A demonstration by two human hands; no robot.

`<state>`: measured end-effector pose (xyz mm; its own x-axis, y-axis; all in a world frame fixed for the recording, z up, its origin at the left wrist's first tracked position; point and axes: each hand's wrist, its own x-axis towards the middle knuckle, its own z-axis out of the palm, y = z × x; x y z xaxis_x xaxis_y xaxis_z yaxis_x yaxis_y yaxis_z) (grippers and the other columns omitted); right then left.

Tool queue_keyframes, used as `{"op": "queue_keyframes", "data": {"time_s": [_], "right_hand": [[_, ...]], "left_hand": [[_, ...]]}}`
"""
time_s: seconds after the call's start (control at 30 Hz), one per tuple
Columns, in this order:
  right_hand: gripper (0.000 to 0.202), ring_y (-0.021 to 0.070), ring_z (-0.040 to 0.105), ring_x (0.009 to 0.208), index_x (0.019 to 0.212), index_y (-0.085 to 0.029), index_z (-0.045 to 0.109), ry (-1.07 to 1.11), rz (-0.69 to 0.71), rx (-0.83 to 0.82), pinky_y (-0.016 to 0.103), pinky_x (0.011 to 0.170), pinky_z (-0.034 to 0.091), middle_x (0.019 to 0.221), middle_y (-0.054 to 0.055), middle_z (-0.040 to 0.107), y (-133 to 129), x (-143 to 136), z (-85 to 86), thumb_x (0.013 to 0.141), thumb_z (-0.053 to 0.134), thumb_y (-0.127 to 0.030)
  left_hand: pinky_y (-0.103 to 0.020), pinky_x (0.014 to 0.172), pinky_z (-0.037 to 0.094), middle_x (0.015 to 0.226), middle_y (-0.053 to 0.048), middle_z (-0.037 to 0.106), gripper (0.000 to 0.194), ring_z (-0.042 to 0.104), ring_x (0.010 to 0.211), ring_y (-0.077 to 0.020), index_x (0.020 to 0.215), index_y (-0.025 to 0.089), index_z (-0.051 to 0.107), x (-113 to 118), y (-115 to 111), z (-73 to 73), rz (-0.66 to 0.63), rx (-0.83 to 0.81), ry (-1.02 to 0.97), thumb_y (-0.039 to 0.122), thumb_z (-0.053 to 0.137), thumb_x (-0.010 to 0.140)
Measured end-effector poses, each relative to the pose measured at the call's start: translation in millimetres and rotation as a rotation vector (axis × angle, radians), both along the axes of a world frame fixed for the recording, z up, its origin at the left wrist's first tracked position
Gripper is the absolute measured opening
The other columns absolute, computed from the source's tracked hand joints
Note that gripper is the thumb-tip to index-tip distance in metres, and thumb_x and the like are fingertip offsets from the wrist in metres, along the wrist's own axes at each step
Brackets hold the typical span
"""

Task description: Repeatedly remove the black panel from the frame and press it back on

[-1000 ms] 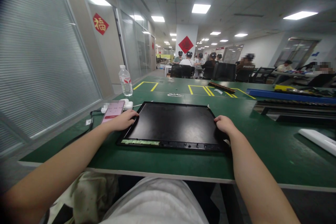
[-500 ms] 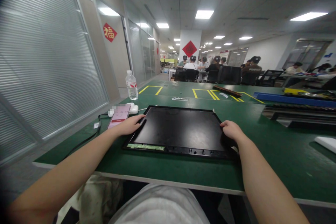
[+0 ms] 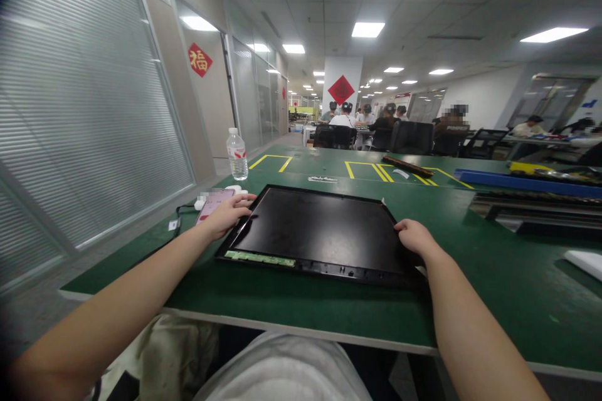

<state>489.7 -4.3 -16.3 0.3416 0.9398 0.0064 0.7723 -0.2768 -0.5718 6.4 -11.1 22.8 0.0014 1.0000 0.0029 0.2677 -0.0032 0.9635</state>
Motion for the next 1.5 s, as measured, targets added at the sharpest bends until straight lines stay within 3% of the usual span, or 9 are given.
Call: {"op": "queue_keyframes", "data": {"time_s": [0.2,0.43,0.77,1.0,1.17,1.3,1.5], "right_hand": [[0.037,0.0217,0.07,0.085,0.096,-0.016,0.076,0.004,0.03,-0.024,0.028,0.081,0.052,0.088,0.01,0.075,0.1,0.8,-1.1,0.068,0.054,-0.004],[0.038,0.0225,0.07,0.086,0.096,-0.016,0.075,0.034,0.007,-0.002,0.029,0.08,0.052,0.092,0.011,0.075,2.7,2.8,-5.9,0.068,0.053,-0.003],[0.038,0.0224,0.07,0.085,0.096,-0.016,0.074,0.035,0.009,-0.003,0.03,0.08,0.052,0.092,0.011,0.075,3.1,1.5,-7.2,0.067,0.054,-0.004],[0.035,0.023,0.069,0.087,0.092,-0.018,0.075,0.059,0.012,0.014,0.03,0.081,0.052,0.088,0.009,0.075,3.6,3.8,-8.9,0.066,0.056,-0.004],[0.04,0.0229,0.07,0.087,0.096,-0.017,0.075,0.053,0.01,-0.003,0.03,0.081,0.052,0.091,0.01,0.075,3.0,3.3,-8.5,0.065,0.053,-0.003],[0.041,0.0234,0.07,0.086,0.099,-0.016,0.075,0.039,0.013,-0.011,0.031,0.081,0.052,0.092,0.011,0.075,2.8,3.2,-7.4,0.066,0.054,-0.003],[0.039,0.0232,0.07,0.087,0.102,-0.016,0.074,0.054,0.0,-0.013,0.03,0.082,0.052,0.094,0.011,0.075,2.9,4.4,-7.8,0.07,0.056,-0.006]], "left_hand": [[-0.026,0.055,0.057,0.087,-0.004,0.075,0.035,0.071,0.065,-0.0176,0.094,0.018,0.065,3.2,4.6,-3.2,0.151,-0.067,-0.344,0.003,0.069,0.062],[-0.025,0.044,0.053,0.06,0.001,0.069,0.045,0.064,0.046,-0.0163,0.11,0.016,0.063,7.0,2.3,4.7,0.163,-0.143,-0.443,0.001,0.064,0.068],[-0.027,0.041,0.052,0.062,0.0,0.071,0.061,0.064,0.04,-0.0181,0.13,0.017,0.055,6.2,6.7,-1.8,0.176,-0.18,-0.43,0.007,0.073,0.072],[-0.027,0.042,0.053,0.061,0.002,0.07,0.067,0.064,0.042,-0.0176,0.129,0.021,0.054,5.5,7.5,-5.3,0.155,-0.176,-0.479,0.014,0.083,0.07],[-0.026,0.043,0.054,0.065,-0.002,0.074,0.057,0.066,0.044,-0.0173,0.125,0.019,0.059,4.0,7.6,-6.4,0.144,-0.186,-0.491,0.015,0.081,0.073],[-0.028,0.048,0.057,0.07,-0.005,0.076,0.042,0.069,0.049,-0.0186,0.116,0.016,0.067,5.6,4.9,-4.8,0.065,-0.177,-0.507,0.013,0.078,0.076],[-0.024,0.045,0.054,0.066,-0.004,0.076,0.033,0.068,0.048,-0.0168,0.098,0.014,0.076,8.0,3.5,-2.8,-0.018,-0.189,-0.516,-0.001,0.065,0.071]]}}
